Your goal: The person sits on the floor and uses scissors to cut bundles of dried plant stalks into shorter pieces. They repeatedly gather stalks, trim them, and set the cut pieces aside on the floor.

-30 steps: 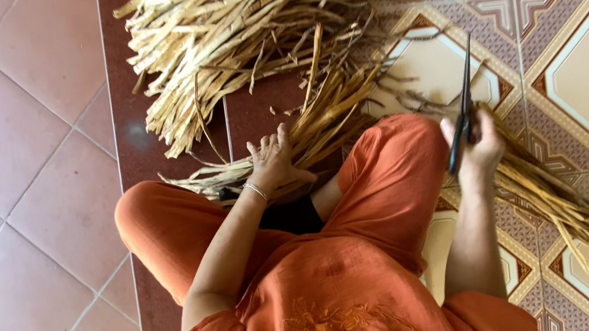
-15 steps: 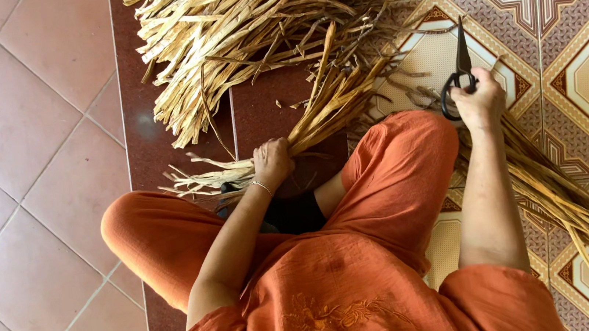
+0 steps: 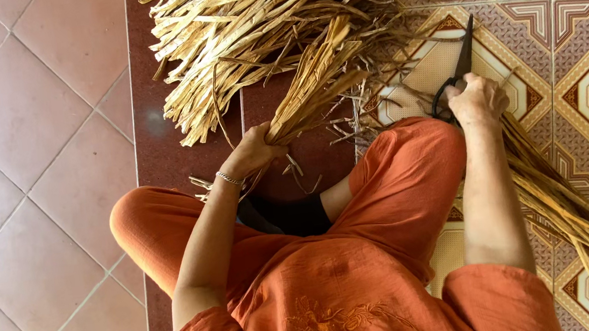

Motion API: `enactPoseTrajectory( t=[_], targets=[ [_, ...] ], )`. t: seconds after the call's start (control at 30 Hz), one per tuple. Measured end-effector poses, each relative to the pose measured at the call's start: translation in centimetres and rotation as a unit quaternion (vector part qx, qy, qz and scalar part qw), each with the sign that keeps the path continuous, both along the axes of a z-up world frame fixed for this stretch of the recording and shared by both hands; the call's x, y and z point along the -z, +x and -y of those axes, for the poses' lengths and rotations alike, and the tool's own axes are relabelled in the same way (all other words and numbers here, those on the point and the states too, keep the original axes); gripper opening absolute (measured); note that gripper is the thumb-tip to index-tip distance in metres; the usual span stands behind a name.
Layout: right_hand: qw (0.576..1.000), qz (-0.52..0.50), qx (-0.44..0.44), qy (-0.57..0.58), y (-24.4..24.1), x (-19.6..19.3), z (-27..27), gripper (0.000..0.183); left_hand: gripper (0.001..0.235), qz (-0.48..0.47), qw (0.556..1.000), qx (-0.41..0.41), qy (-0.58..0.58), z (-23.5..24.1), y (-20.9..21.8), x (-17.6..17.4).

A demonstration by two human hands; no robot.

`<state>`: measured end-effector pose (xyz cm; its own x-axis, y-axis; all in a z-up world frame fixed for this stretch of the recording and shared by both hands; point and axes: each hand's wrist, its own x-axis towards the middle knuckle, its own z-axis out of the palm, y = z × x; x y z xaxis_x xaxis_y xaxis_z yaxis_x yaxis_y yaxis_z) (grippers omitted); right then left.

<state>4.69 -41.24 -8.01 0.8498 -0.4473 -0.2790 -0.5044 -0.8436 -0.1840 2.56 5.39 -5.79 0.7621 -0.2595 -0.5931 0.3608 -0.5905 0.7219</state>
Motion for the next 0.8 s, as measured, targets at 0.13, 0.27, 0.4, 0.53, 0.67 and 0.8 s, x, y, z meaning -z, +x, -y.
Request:
enactPoseTrajectory(
  t=[0.13, 0.27, 0.4, 0.53, 0.67, 0.8],
  targets=[
    [0.938, 0.182, -0.098, 0.277, -3.1, -2.7, -6.0, 0.033, 0.038, -0.029, 0.994, -0.014, -0.105, 0.1, 0.1, -1.6],
    [0.864, -0.009, -0.08, 0.497, -5.9, -2.9, -16.6, 0.058, 0.033, -0.018, 0.981, -0.018, -0.192, -0.4, -0.3, -2.1],
    [0.527, -0.033, -0.201, 0.825, -5.4, -4.7, -23.5, 0.093, 0.032, -0.017, 0.959, 0.053, -0.279, -1.9, -1.1, -2.6],
    [0.442, 0.08, -0.267, 0.853, -5.0, -5.8, -25.0, 0.095, 0.044, -0.076, 0.944, 0.055, -0.316, -2.7, -2.1, -3.2],
    [0.327, 0.085, -0.167, 0.926, -4.8, -4.8, -25.5, 0.087, 0.06, -0.072, 0.968, 0.098, -0.221, -0.9, -1.7, -4.1],
    [0.421, 0.084, 0.074, 0.9, -4.7, -3.5, -25.5, 0.068, 0.059, 0.128, 0.989, 0.079, 0.003, 2.7, -3.0, -4.3]
  ],
)
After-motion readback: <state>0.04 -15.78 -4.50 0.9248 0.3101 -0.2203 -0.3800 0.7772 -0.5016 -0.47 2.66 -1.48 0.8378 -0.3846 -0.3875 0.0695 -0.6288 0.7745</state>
